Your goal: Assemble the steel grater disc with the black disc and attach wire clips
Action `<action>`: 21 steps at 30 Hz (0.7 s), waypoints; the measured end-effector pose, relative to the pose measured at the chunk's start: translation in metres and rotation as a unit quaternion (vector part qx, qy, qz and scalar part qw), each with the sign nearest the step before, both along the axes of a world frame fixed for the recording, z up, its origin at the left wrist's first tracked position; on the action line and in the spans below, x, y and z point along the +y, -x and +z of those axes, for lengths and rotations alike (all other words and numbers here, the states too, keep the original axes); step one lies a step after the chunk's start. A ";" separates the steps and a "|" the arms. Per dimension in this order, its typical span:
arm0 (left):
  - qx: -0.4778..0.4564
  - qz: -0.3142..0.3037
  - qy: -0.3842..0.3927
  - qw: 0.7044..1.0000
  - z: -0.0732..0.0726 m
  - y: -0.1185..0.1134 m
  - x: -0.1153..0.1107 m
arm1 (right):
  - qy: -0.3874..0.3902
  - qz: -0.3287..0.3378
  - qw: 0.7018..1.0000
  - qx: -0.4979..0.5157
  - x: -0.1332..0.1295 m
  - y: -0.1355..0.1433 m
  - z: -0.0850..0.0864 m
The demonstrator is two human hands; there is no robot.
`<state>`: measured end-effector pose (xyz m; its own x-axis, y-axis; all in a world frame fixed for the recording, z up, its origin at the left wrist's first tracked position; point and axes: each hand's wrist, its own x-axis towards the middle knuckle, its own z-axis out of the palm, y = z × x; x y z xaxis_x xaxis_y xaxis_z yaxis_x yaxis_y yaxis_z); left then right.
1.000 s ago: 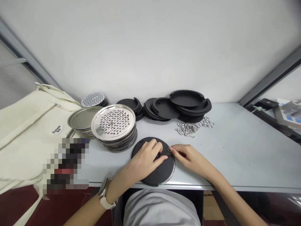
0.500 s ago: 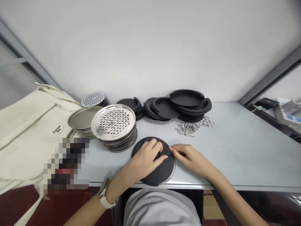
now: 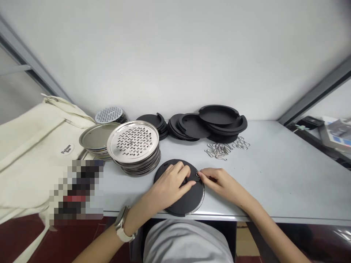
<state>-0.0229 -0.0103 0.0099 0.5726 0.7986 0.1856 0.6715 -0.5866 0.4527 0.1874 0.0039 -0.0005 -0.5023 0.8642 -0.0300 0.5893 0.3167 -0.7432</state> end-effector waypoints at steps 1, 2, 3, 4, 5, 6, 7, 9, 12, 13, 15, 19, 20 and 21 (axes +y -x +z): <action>0.000 -0.001 0.000 1.000 0.000 0.000 0.000 | 0.001 0.001 1.000 -0.001 0.000 0.000 0.000; -0.001 -0.001 -0.001 1.000 -0.001 0.000 0.000 | 0.002 0.002 1.000 -0.002 0.000 0.000 0.000; -0.003 -0.001 -0.002 1.000 -0.001 0.000 0.000 | 0.002 0.003 1.000 -0.005 0.000 0.000 -0.001; -0.004 0.000 -0.003 1.000 -0.002 0.000 0.000 | 0.001 0.003 1.000 -0.009 0.000 -0.001 -0.001; -0.006 0.000 -0.004 1.000 -0.002 0.000 0.000 | 0.000 0.003 1.000 -0.013 0.000 -0.001 -0.002; -0.007 0.001 -0.004 1.000 -0.002 0.000 0.000 | -0.003 0.003 1.000 -0.017 0.000 -0.001 -0.002; -0.008 0.002 -0.003 1.000 -0.002 0.000 0.000 | -0.007 0.001 1.000 -0.020 0.000 -0.001 -0.003; -0.007 0.001 0.001 1.000 -0.002 0.000 0.000 | -0.014 -0.005 1.000 -0.021 0.000 -0.001 -0.003; -0.003 0.002 0.004 1.000 -0.001 0.000 0.000 | -0.019 -0.009 1.000 -0.019 -0.001 -0.002 -0.002; 0.000 0.003 0.005 1.000 -0.001 0.000 0.000 | -0.020 -0.007 1.000 -0.019 -0.001 -0.002 -0.002; 0.002 0.005 0.003 1.000 -0.002 0.000 0.000 | -0.019 -0.003 1.000 -0.019 -0.002 -0.002 -0.001; 0.001 0.004 0.000 1.000 -0.002 0.000 0.000 | -0.017 -0.002 1.000 -0.021 -0.002 -0.002 -0.002; 0.000 0.004 0.000 1.000 -0.002 0.000 0.000 | -0.018 -0.002 1.000 -0.022 -0.002 -0.002 -0.002; 0.000 0.004 0.000 1.000 -0.002 0.000 0.000 | -0.019 -0.003 1.000 -0.022 -0.002 -0.002 -0.002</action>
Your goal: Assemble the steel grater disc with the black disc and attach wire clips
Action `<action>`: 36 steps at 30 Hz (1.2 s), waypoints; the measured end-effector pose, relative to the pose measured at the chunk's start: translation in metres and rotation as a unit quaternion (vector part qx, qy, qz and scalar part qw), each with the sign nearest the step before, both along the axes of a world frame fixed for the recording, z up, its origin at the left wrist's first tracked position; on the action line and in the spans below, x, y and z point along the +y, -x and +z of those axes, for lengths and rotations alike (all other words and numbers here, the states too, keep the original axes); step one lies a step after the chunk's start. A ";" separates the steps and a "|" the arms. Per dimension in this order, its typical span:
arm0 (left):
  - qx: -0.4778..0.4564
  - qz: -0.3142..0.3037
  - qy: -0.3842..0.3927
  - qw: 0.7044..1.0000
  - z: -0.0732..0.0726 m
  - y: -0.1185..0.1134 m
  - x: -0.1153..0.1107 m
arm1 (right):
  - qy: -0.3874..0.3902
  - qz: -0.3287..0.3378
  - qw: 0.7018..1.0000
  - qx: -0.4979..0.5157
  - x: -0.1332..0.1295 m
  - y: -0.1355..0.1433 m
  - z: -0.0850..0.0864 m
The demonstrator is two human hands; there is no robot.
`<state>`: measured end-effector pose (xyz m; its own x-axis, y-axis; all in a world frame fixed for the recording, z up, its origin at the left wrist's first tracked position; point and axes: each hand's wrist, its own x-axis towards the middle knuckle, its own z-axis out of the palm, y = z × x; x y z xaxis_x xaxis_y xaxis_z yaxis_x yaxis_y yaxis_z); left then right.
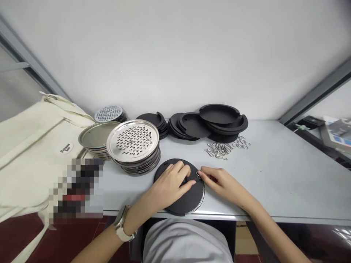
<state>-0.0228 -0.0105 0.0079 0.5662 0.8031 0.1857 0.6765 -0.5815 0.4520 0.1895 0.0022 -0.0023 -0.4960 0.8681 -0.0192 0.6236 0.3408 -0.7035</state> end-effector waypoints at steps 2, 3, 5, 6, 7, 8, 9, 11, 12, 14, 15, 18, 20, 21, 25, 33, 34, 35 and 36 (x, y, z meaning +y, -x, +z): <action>0.000 0.000 0.002 1.000 0.000 0.000 0.000 | -0.003 -0.001 1.000 -0.002 0.000 0.000 0.000; 0.000 0.000 0.003 1.000 0.000 0.000 0.000 | -0.004 -0.001 1.000 -0.004 0.000 0.000 0.000; -0.001 0.001 0.003 1.000 0.000 0.001 0.000 | -0.008 0.003 1.000 -0.008 0.000 0.000 0.000; -0.001 0.001 0.002 1.000 0.000 0.001 0.000 | -0.009 0.006 1.000 -0.009 0.000 0.000 0.001; -0.002 0.002 0.001 1.000 0.000 0.000 0.000 | -0.010 0.009 1.000 -0.011 0.001 0.000 0.001; -0.002 0.004 0.000 1.000 0.000 0.000 0.000 | -0.011 0.011 1.000 -0.011 0.001 0.000 0.002; -0.002 0.004 -0.002 1.000 -0.001 0.000 0.000 | -0.011 0.012 1.000 -0.011 0.001 0.000 0.002; -0.001 0.005 -0.004 1.000 -0.001 0.000 0.000 | -0.009 0.011 1.000 -0.011 0.001 0.000 0.002; 0.000 0.005 -0.005 1.000 -0.001 0.000 0.000 | -0.007 0.009 1.000 -0.010 0.001 -0.001 0.002; 0.000 0.003 -0.005 1.000 -0.001 0.000 0.000 | -0.004 0.008 1.000 -0.010 0.001 -0.001 0.002; 0.000 0.003 -0.005 1.000 -0.001 0.000 0.000 | -0.003 0.007 1.000 -0.010 0.001 -0.001 0.001; 0.002 0.003 -0.005 1.000 -0.001 0.000 0.000 | 0.001 0.007 1.000 -0.011 0.001 -0.001 0.000; 0.000 0.004 -0.005 1.000 -0.001 0.000 0.000 | 0.003 0.007 1.000 -0.013 0.001 -0.001 0.000; -0.001 0.004 -0.003 1.000 0.000 0.000 0.000 | 0.003 0.007 1.000 -0.013 0.001 -0.001 0.000; -0.006 0.004 0.000 1.000 0.001 0.000 0.000 | 0.007 0.009 1.000 -0.009 0.001 -0.001 0.000; 0.002 0.004 -0.014 1.000 0.000 0.001 -0.001 | 0.009 0.006 1.000 0.002 0.001 0.000 0.001; 0.003 0.004 -0.014 1.000 0.000 0.001 -0.001 | 0.008 0.005 1.000 0.002 0.001 0.000 0.001; 0.002 0.005 -0.013 1.000 0.000 0.001 -0.001 | 0.008 0.005 1.000 0.003 0.001 0.000 0.002; 0.002 0.004 -0.012 1.000 0.000 0.001 -0.001 | 0.007 0.004 1.000 0.003 0.001 0.000 0.002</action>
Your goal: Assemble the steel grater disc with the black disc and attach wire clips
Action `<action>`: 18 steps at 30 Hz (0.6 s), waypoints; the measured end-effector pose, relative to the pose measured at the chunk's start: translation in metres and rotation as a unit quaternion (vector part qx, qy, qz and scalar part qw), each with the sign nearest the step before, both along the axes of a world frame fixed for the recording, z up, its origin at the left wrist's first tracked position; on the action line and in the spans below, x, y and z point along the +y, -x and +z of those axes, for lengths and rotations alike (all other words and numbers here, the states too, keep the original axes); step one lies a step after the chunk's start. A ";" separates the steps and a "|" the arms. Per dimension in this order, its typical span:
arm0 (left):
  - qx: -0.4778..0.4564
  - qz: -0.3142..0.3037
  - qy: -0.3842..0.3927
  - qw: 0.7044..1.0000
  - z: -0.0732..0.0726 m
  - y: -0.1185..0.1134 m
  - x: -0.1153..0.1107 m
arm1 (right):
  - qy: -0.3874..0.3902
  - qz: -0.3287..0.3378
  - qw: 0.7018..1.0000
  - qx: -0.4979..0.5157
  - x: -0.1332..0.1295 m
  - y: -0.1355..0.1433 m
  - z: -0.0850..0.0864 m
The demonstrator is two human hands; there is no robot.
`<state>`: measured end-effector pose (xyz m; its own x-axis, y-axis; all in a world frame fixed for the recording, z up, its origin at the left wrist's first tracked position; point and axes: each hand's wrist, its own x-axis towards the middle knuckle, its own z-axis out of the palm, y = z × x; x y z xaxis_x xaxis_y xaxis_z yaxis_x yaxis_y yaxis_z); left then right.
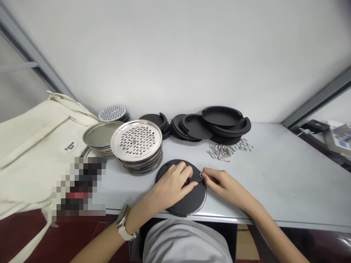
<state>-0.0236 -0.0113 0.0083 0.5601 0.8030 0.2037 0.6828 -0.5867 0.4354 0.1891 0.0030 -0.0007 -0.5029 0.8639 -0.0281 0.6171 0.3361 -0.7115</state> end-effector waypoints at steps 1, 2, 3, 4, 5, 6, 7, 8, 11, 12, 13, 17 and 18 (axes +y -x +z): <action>-0.001 0.000 0.000 1.000 0.000 0.000 0.000 | 0.000 -0.001 1.000 0.000 0.000 0.000 0.000; -0.002 0.000 0.000 1.000 0.000 0.000 0.000 | -0.001 -0.001 1.000 -0.001 0.000 0.000 0.000; -0.004 0.000 0.000 1.000 0.000 0.000 0.000 | 0.000 -0.002 1.000 -0.002 0.000 0.000 0.000; -0.005 0.000 0.000 1.000 0.000 0.000 0.000 | 0.000 -0.002 1.000 -0.003 0.000 0.000 0.000; -0.006 0.000 0.000 1.000 0.000 0.000 0.000 | 0.000 -0.001 1.000 -0.005 0.000 0.000 0.000; -0.005 0.000 0.000 1.000 0.000 0.000 0.000 | -0.001 0.000 1.000 -0.006 0.000 0.000 0.000; -0.004 -0.001 0.000 1.000 0.000 0.000 0.000 | -0.003 0.001 1.000 -0.007 0.000 0.000 0.000; -0.003 -0.002 0.001 1.000 0.000 0.000 0.000 | -0.004 0.002 1.000 -0.007 0.000 0.000 0.000; -0.004 -0.004 0.001 1.000 0.001 0.000 0.000 | -0.005 0.001 1.000 -0.004 0.000 0.000 -0.001; -0.005 -0.003 0.001 1.000 0.001 0.000 0.000 | -0.005 0.000 1.000 -0.003 0.000 0.000 -0.001; -0.006 -0.003 0.000 1.000 0.001 0.000 0.000 | -0.005 0.000 1.000 -0.003 0.000 0.000 -0.001; -0.009 -0.003 0.002 1.000 0.000 0.000 0.000 | -0.009 0.000 1.000 0.000 0.000 0.000 0.000; -0.009 -0.004 0.002 1.000 0.000 0.000 0.000 | -0.010 0.000 1.000 0.001 0.000 0.000 0.000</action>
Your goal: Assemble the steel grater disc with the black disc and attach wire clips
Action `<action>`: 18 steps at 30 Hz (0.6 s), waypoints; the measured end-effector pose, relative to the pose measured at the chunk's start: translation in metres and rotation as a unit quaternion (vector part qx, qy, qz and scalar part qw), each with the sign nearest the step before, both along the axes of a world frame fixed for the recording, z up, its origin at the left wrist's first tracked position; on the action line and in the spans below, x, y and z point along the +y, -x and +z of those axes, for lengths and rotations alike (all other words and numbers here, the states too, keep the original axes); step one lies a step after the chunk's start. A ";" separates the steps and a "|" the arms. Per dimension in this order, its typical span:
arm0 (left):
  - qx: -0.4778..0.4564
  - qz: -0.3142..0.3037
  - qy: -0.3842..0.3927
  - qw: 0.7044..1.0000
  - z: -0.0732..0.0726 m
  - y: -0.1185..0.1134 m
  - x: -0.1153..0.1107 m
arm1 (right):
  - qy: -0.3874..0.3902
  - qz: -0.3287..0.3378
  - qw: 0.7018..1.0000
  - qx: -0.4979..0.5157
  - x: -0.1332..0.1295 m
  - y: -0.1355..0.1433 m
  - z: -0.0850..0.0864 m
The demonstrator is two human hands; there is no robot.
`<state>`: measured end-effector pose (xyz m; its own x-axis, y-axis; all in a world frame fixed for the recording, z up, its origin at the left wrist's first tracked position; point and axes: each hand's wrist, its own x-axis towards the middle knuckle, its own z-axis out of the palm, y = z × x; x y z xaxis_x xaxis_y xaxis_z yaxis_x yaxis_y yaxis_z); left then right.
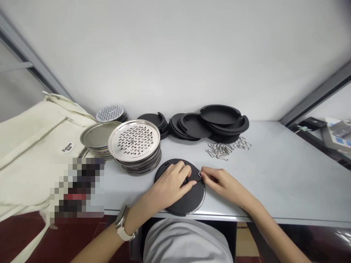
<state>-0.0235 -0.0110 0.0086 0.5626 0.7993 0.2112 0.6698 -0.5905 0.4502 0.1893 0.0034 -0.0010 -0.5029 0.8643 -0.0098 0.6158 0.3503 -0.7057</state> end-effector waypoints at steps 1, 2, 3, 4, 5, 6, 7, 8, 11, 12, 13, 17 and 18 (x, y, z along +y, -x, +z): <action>0.000 0.000 0.000 1.000 0.000 0.000 0.000 | -0.001 0.000 1.000 0.001 0.000 0.000 0.000; 0.001 0.000 -0.001 1.000 0.000 0.000 0.000 | -0.002 0.001 1.000 0.001 0.000 0.000 0.000; 0.002 0.001 -0.001 1.000 0.000 -0.001 0.000 | -0.002 0.001 1.000 0.000 0.000 0.000 0.000; 0.003 0.002 0.000 1.000 0.000 -0.001 0.000 | -0.004 0.002 1.000 0.000 0.000 0.000 0.000; 0.004 0.003 0.000 1.000 0.000 -0.001 0.001 | -0.005 0.002 1.000 0.000 0.000 0.000 0.001; 0.004 0.003 0.000 1.000 -0.001 -0.001 0.001 | -0.005 0.001 1.000 0.000 0.000 0.000 0.001; 0.003 0.002 -0.001 1.000 -0.001 -0.001 0.001 | -0.005 0.001 1.000 0.000 0.000 0.000 0.001; 0.003 0.001 -0.003 1.000 -0.001 -0.001 0.001 | -0.006 -0.001 1.000 0.001 0.000 0.000 0.001; 0.005 0.000 -0.007 1.000 -0.001 -0.001 0.001 | -0.007 -0.003 1.000 0.002 0.000 0.000 0.002; 0.005 0.000 -0.006 1.000 -0.001 -0.001 0.001 | -0.006 -0.002 1.000 0.002 0.000 0.000 0.002; 0.005 0.000 -0.005 1.000 -0.001 -0.001 0.001 | -0.006 -0.002 1.000 0.002 0.000 0.001 0.002; 0.004 0.000 0.000 1.000 0.000 0.000 0.000 | -0.004 -0.001 1.000 -0.003 0.000 0.000 0.001; 0.003 0.000 0.001 1.000 0.000 0.000 0.000 | -0.005 -0.002 1.000 -0.003 0.000 0.000 0.001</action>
<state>-0.0232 -0.0109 0.0082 0.5629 0.8003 0.2065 0.6728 -0.5888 0.4480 0.1892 0.0031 0.0000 -0.5000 0.8660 -0.0042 0.6206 0.3550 -0.6992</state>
